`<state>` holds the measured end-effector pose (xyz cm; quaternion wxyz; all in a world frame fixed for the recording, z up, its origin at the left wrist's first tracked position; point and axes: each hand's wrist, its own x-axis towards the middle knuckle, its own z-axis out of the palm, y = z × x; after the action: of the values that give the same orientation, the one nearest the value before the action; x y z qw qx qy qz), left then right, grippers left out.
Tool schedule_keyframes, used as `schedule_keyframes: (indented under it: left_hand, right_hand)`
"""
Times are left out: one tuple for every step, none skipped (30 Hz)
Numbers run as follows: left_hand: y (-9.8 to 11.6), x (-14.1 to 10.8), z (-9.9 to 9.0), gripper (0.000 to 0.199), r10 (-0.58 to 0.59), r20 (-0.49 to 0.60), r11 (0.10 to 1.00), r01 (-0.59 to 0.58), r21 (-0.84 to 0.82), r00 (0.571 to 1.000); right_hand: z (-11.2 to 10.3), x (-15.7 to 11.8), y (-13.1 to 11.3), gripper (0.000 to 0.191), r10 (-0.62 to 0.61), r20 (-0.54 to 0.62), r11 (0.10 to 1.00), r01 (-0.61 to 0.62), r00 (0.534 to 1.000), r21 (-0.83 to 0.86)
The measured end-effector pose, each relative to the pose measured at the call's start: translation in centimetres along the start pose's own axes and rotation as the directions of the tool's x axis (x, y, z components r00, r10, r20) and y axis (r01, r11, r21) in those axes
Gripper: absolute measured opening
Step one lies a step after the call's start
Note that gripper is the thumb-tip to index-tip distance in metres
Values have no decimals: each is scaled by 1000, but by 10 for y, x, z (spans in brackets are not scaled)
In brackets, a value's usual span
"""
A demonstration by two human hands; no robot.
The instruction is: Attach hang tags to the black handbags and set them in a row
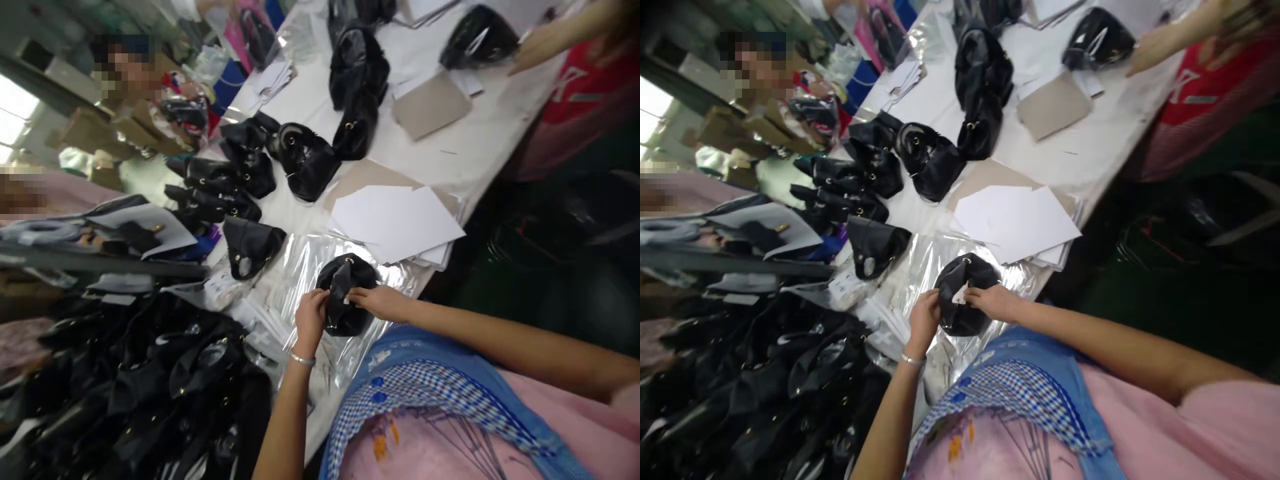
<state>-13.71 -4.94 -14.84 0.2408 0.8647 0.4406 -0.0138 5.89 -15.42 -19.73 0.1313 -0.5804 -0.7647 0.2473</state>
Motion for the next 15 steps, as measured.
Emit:
schedule_keyframes:
  left_hand:
    - [2, -5, -1, 26, 15, 53, 998, -18, 63, 998]
    - [5, -9, -3, 27, 18, 109, 993, -31, 118, 994]
    - [7, -12, -5, 28, 13, 161, 986, -39, 162, 987]
    - [9, -14, -8, 28, 4, 203, 980, -44, 194, 979]
    - [10, -15, -11, 28, -5, 235, 975, -48, 216, 972]
    - [9, -15, -13, 28, -8, 263, 972, -54, 229, 965]
    - [8, -15, -16, 28, -3, 293, 971, -67, 231, 956]
    - [6, -14, -18, 28, 5, 325, 971, -82, 224, 946]
    - [3, -13, -20, 29, 20, 357, 973, -100, 206, 934]
    - [0, -12, -22, 29, 37, 391, 976, -118, 184, 920]
    - [-3, -10, -23, 30, 52, 423, 978, -132, 163, 905]
    - [-6, -9, -24, 29, 66, 450, 979, -144, 143, 891]
    - [-8, -7, -25, 29, 75, 471, 980, -153, 129, 879]
    - [-11, -5, -26, 28, 80, 488, 981, -157, 118, 869]
    - [-13, -4, -27, 26, 82, 494, 982, -156, 110, 866]
  right_hand:
    - [-2, -1, 2, 37, -33, -1, 999, 33, 999, -11]
    - [-4, 0, 4, 36, -56, 2, 998, 56, 998, -26]
    - [-5, 1, 5, 38, -74, 13, 996, 75, 997, -43]
    - [-6, 2, 5, 39, -84, 30, 994, 86, 996, -63]
    - [-6, 4, 6, 40, -87, 52, 992, 91, 995, -83]
    - [-6, 6, 6, 40, -86, 76, 991, 93, 993, -101]
    - [-7, 8, 5, 40, -82, 99, 989, 93, 992, -114]
    - [-7, 9, 5, 39, -83, 120, 988, 97, 989, -122]
    - [-8, 11, 4, 38, -96, 141, 985, 115, 985, -126]
    - [-10, 13, 3, 38, -124, 163, 981, 146, 979, -126]
    - [-12, 14, 2, 38, -162, 184, 975, 186, 970, -125]
    - [-14, 16, 1, 40, -202, 203, 965, 230, 958, -125]
    - [-16, 17, 0, 41, -236, 221, 955, 268, 946, -129]
    - [-17, 19, 0, 43, -256, 236, 947, 293, 937, -135]
    - [-18, 20, 0, 44, -266, 248, 941, 307, 932, -141]
